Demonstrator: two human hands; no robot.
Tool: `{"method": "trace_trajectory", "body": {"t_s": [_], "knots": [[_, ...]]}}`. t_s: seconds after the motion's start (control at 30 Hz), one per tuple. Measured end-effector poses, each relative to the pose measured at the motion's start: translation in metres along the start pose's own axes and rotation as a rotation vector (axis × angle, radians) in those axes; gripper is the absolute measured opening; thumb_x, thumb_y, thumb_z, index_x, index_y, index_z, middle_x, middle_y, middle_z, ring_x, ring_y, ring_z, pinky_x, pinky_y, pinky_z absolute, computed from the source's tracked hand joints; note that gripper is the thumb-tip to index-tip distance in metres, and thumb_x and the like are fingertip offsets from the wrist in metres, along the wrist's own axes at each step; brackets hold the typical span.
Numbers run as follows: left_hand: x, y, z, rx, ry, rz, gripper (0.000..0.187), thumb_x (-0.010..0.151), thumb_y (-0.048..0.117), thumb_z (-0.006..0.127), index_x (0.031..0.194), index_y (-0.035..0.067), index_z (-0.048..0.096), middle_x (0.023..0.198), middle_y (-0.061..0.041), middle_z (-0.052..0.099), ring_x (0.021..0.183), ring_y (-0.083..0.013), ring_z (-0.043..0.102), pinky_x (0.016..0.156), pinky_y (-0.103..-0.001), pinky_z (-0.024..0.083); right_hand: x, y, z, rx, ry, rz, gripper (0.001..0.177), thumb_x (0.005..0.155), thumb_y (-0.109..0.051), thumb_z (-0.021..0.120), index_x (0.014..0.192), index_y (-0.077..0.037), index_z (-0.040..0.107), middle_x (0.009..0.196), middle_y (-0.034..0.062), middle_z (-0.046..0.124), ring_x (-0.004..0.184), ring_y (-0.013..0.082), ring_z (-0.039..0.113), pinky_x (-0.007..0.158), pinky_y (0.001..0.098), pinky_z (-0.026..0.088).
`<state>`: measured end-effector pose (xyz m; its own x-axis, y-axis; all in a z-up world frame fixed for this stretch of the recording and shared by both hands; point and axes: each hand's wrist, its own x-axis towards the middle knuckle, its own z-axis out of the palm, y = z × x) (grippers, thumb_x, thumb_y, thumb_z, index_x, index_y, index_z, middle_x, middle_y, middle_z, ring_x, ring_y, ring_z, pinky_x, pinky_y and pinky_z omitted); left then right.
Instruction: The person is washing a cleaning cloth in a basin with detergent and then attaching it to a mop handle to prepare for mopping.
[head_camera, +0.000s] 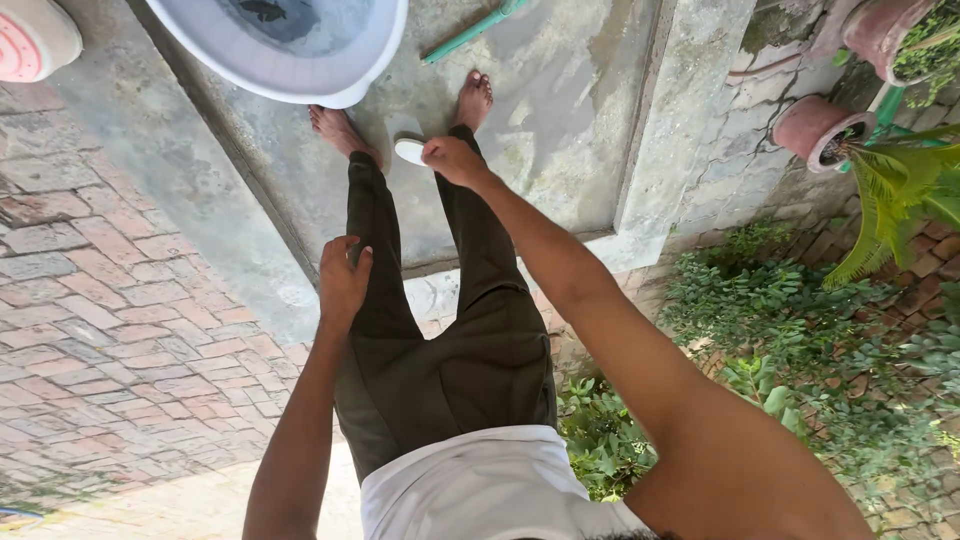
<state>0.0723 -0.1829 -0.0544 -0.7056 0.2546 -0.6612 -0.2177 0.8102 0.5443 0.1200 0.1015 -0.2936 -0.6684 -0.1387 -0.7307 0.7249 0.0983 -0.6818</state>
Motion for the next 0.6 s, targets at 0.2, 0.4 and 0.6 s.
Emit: {"method": "trace_trajectory", "body": {"t_s": [0.2,0.4,0.6], "knots": [[-0.013,-0.084,-0.016,-0.257,0.068,-0.288,0.032,0.098,0.025,0.067,0.116,-0.001,0.065,0.117,-0.020,0.066,0.109,-0.0317,0.066,0.091,-0.044,0.052,0.027,0.001,-0.113,-0.638,0.285,0.034,0.028,0.083,-0.026,0.075,0.098,-0.002,0.074,0.098,0.0193,0.074,0.091,0.0349,0.069,0.081,0.0406,0.055],[-0.028,-0.157,-0.007,-0.321,0.133,-0.403,0.033,0.099,0.027,0.069,0.115,-0.002,0.065,0.115,-0.022,0.066,0.107,-0.0315,0.068,0.091,-0.042,0.053,0.046,-0.132,-0.125,-0.364,0.283,0.127,0.027,0.086,-0.026,0.070,0.101,-0.004,0.072,0.090,0.0082,0.077,0.083,0.0175,0.074,0.077,0.0316,0.057],[-0.017,-0.159,-0.026,-0.409,0.159,-0.409,0.034,0.098,0.027,0.070,0.114,-0.002,0.064,0.116,-0.022,0.065,0.107,-0.0327,0.067,0.091,-0.042,0.053,0.056,-0.330,-0.069,-0.294,0.315,-0.439,0.020,0.099,-0.020,0.067,0.105,0.000,0.068,0.093,0.0066,0.073,0.087,0.0179,0.072,0.079,0.0333,0.059]]}}
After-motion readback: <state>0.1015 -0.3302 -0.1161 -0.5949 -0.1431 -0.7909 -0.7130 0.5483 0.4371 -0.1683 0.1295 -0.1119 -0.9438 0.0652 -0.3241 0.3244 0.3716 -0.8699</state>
